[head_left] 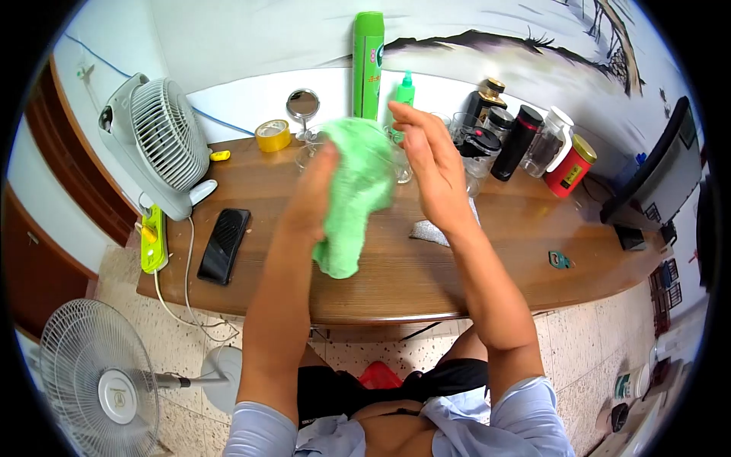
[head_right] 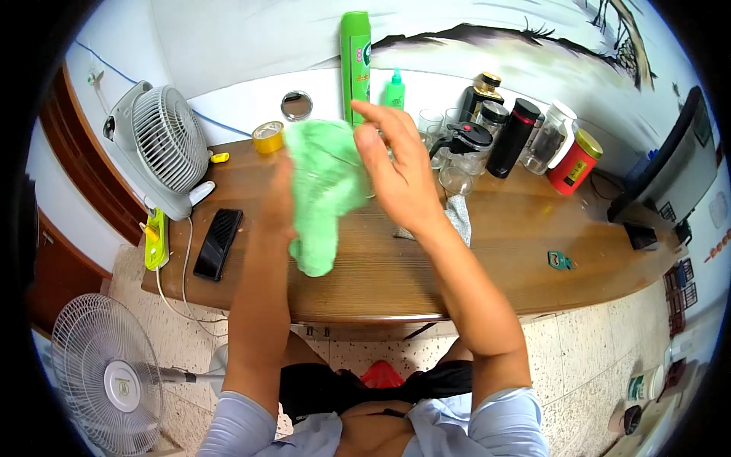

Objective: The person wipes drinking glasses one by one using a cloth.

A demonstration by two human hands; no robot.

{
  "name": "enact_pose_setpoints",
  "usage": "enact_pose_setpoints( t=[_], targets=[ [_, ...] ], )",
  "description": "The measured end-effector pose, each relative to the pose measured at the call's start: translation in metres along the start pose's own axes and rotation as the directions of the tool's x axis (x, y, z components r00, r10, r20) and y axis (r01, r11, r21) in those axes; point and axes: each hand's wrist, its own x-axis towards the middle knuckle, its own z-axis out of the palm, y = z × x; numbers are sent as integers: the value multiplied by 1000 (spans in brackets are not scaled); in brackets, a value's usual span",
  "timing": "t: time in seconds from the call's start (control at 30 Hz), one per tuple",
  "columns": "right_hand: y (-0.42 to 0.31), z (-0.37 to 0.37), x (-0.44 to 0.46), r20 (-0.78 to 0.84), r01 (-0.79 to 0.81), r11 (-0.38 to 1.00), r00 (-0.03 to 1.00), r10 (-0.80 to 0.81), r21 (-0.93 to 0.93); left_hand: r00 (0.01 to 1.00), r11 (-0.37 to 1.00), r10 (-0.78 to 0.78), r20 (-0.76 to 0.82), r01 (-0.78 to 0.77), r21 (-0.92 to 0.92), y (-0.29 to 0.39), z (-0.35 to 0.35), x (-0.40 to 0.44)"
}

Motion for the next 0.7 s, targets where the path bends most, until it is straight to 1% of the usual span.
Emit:
enact_pose_setpoints(
  t=[0.07,0.1,0.2,0.23,0.33,0.37,0.43,0.47,0.5,0.57,0.6,0.63,0.7],
  targets=[
    [-7,-14,-12,138,20,999,990,-15,-36,996,985,-94,9,92,143,-28,15,4],
    [-8,-21,-18,202,32,998,979,-20,-57,997,991,-71,-23,73,116,-33,38,-1],
    [11,-38,-36,257,134,978,962,-90,-159,971,966,-235,-33,237,105,-37,45,-5],
    [18,-39,-42,250,130,981,964,-91,-145,960,960,-276,-54,278,32,-42,45,-4],
    [33,-33,-59,137,56,998,989,-57,12,924,930,-363,-119,350,-112,-59,43,-3],
    [38,-29,-67,85,1,998,996,-6,58,914,927,-372,-163,357,-115,-64,45,-4],
    [38,-22,-76,-2,-176,964,984,180,198,940,962,-266,-215,271,-4,-68,56,-10],
    [38,-22,-80,-40,-254,928,961,274,273,949,971,-213,-232,231,54,-72,59,-12],
    [34,-25,-81,-3,-357,835,919,395,419,973,961,-115,-199,160,227,-81,56,-14],
    [43,-25,-85,3,-411,742,876,483,529,984,918,-17,-180,86,386,-87,64,-19],
    [47,-24,-88,16,-432,690,853,521,580,986,887,36,-164,44,460,-88,66,-22],
    [35,-30,-85,66,-437,636,852,520,636,994,907,48,-101,-1,420,-91,53,-25],
    [31,-31,-85,37,-350,756,917,398,553,987,815,69,-143,27,578,-92,37,-28]
  ],
)
